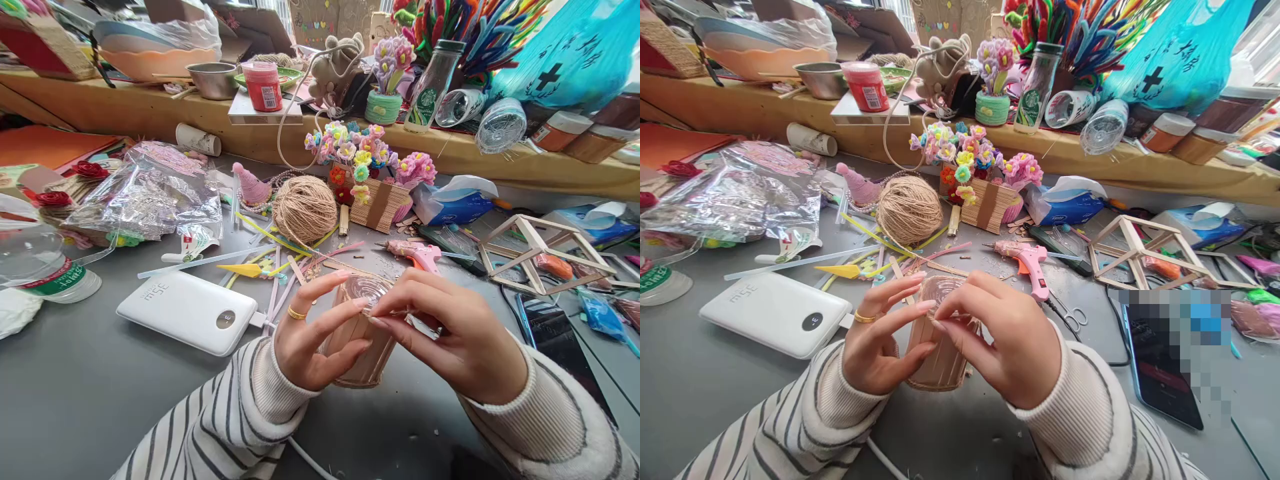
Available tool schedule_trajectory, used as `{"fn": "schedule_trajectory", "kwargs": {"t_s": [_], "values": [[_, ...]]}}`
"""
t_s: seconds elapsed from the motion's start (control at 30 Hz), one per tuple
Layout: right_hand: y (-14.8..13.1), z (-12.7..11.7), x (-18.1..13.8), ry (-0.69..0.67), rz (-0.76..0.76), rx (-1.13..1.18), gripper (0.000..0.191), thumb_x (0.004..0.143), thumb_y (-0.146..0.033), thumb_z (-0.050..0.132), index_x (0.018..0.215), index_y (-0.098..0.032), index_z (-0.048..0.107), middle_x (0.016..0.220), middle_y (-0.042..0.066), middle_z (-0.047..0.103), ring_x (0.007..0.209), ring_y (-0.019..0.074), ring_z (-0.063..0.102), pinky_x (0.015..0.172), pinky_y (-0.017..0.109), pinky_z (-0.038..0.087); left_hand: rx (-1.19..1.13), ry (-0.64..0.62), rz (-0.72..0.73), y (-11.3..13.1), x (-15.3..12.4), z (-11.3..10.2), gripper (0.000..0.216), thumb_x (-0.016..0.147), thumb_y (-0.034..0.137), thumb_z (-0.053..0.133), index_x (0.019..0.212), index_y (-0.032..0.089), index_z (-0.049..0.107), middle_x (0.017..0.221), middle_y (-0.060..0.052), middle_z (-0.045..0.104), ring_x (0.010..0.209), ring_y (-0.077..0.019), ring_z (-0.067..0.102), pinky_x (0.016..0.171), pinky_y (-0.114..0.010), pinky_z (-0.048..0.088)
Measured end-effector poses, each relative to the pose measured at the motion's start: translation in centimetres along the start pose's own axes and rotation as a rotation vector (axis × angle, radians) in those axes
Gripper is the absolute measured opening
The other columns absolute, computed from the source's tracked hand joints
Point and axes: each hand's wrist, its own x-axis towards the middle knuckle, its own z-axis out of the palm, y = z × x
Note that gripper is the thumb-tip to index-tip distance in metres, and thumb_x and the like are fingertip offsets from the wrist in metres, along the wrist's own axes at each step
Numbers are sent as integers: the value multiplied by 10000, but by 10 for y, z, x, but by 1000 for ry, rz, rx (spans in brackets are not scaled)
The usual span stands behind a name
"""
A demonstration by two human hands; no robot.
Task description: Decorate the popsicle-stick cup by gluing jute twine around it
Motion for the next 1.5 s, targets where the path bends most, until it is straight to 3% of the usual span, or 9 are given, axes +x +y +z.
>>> {"fn": "schedule_trajectory", "kwargs": {"t_s": [0.13, 0.53, 0.8, 1.17, 1.5], "values": [[-1, 1, 0, 7, 2, 17, 72, 820, -81, 612, 810, -148, 638, 677, -5, 574, 549, 60, 464, 463, 160, 366, 84, 14, 77, 0, 3, -1, 320, 867, 243, 608, 1170, 158, 555, 1243, -138, 508, 1186, -226, 549, 970, -383, 541], [1, -2, 0, 1, -31, -1, 81, 825, -73, 597, 819, -144, 634, 695, 6, 605, 629, 70, 541, 552, 143, 421, 256, 77, 149, 2, 7, -2, 232, 856, 285, 621, 1039, 143, 596, 1048, -84, 629, 1107, -229, 568, 951, -374, 530], [-2, -1, 0, -3, 5, 1, 87, 806, -62, 609, 806, -146, 628, 661, -12, 584, 528, 56, 446, 471, 155, 372, 247, 151, 97, 3, 4, 2, 409, 805, 325, 687, 1125, 120, 534, 978, -69, 644, 1032, -220, 583, 934, -363, 499], [-2, 0, 0, -2, 12, 13, 69, 812, -82, 609, 792, -145, 626, 658, -11, 579, 525, 58, 455, 460, 166, 363, 292, 124, 104, 5, 7, 0, 242, 831, 334, 656, 997, 170, 595, 969, -51, 606, 1002, -213, 567, 919, -365, 507], [-3, 1, -1, -26, 44, 54, 69, 821, -88, 596, 788, -140, 626, 676, -5, 587, 600, 57, 542, 550, 146, 427, 338, 102, 175, 8, 7, -1, 209, 864, 290, 617, 1023, 155, 601, 945, -53, 588, 984, -199, 565, 935, -350, 520]]}}
